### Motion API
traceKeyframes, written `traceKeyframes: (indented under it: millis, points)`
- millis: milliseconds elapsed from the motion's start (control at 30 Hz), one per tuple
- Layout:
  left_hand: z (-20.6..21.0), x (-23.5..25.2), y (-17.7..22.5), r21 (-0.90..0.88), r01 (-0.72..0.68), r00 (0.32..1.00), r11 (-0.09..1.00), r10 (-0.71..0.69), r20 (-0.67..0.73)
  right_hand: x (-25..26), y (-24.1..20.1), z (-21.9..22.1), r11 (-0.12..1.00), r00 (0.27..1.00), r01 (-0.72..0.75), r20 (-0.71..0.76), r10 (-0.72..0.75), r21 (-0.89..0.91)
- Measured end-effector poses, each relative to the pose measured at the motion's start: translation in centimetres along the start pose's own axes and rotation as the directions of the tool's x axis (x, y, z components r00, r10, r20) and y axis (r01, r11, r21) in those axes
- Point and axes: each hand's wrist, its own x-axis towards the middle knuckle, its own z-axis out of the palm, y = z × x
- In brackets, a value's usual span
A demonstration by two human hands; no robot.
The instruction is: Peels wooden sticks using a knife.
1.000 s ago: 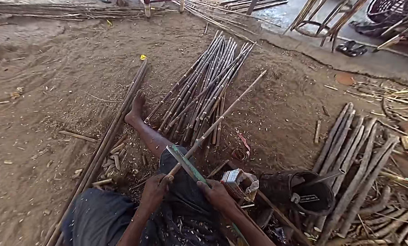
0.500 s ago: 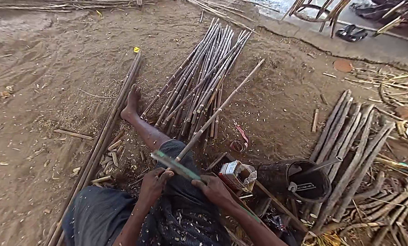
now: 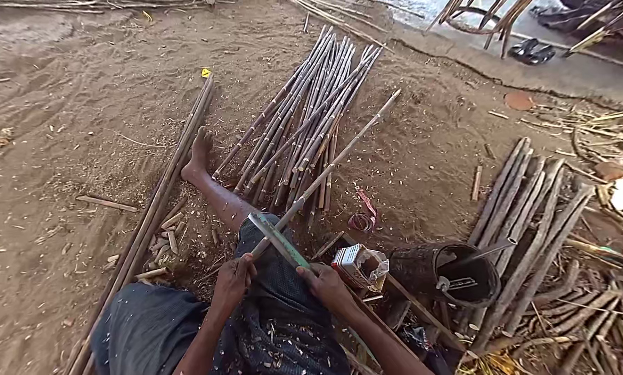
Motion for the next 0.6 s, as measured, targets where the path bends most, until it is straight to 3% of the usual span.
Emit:
traceKeyframes:
  millis: [100, 200, 333, 467, 600]
  points:
    - [0.7, 0.0, -0.2, -0.051, -0.007, 1.0, 0.999, 0.006, -0.009, 1.6, 1.3, -0.7, 0.995, 0.995, -0.046, -0.087, 0.053, 0.086]
    - [0.5, 0.0, -0.2, -0.075, -0.002, 1.0, 0.997, 0.0, -0.021, -0.9, -0.6, 0.0, 0.993, 0.995, 0.078, 0.076, -0.071, -0.094]
    - [1.0, 0.1, 0.0, -0.125, 0.04, 0.999, 0.991, -0.041, -0.009, 1.5, 1.3, -0.3, 0.989, 0.992, -0.013, -0.119, 0.031, 0.146]
    - [0.9, 0.0, -0.2, -0.231, 0.065, 0.998, 0.971, -0.065, 0.006, 0.1, 0.0, 0.2, 0.999, 1.0, 0.011, 0.026, -0.012, 0.044]
    - [1.2, 0.1, -0.3, -0.255, 0.068, 0.998, 0.965, -0.065, 0.02, 1.4, 0.9, -0.4, 0.995, 0.999, -0.013, -0.05, 0.018, 0.103]
